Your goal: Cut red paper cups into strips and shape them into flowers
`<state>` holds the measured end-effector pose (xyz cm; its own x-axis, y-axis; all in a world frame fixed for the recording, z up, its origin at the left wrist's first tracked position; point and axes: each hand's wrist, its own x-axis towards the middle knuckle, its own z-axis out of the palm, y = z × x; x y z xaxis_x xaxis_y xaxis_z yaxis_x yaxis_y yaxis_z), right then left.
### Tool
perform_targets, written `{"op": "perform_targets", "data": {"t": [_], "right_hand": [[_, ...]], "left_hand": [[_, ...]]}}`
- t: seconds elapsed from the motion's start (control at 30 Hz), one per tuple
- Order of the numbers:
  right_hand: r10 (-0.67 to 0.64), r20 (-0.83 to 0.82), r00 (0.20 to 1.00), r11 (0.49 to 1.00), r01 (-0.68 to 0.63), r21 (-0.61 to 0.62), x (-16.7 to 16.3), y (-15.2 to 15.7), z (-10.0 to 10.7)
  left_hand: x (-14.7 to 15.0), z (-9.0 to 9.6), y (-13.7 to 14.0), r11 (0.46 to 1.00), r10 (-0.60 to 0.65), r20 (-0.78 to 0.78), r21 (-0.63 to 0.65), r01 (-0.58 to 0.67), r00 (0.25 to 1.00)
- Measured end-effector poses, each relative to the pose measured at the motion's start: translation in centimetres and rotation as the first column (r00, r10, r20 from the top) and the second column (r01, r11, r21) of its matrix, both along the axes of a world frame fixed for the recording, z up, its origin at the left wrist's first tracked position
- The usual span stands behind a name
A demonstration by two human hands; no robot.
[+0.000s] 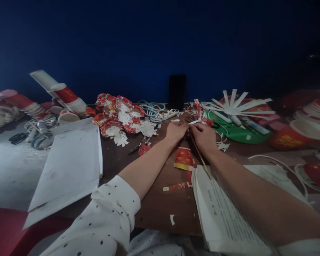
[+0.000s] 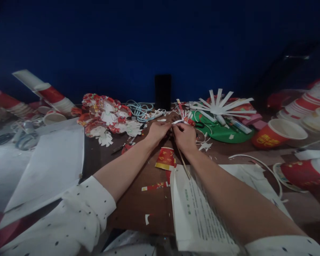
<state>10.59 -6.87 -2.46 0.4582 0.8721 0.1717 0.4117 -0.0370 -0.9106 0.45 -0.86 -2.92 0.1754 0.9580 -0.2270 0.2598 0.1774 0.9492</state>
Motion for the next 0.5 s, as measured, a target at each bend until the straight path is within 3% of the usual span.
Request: {"op": "perform_targets", "data": {"t": [0.17,0.5], "right_hand": [[-0.078,0.101,0.992,0.996,0.072,0.056,0.3,0.1,0.1],[-0.083,0.077,0.994,0.991,0.075,0.113,0.3,-0.2,0.2]], "left_hand": [[0.0,0.4,-0.3,0.995,-0.057,-0.119,0.069,0.065,0.991],[0.3,1.9,-1.6,0.993,0.015,0.144,-0.122,0.003,0.989]]}}
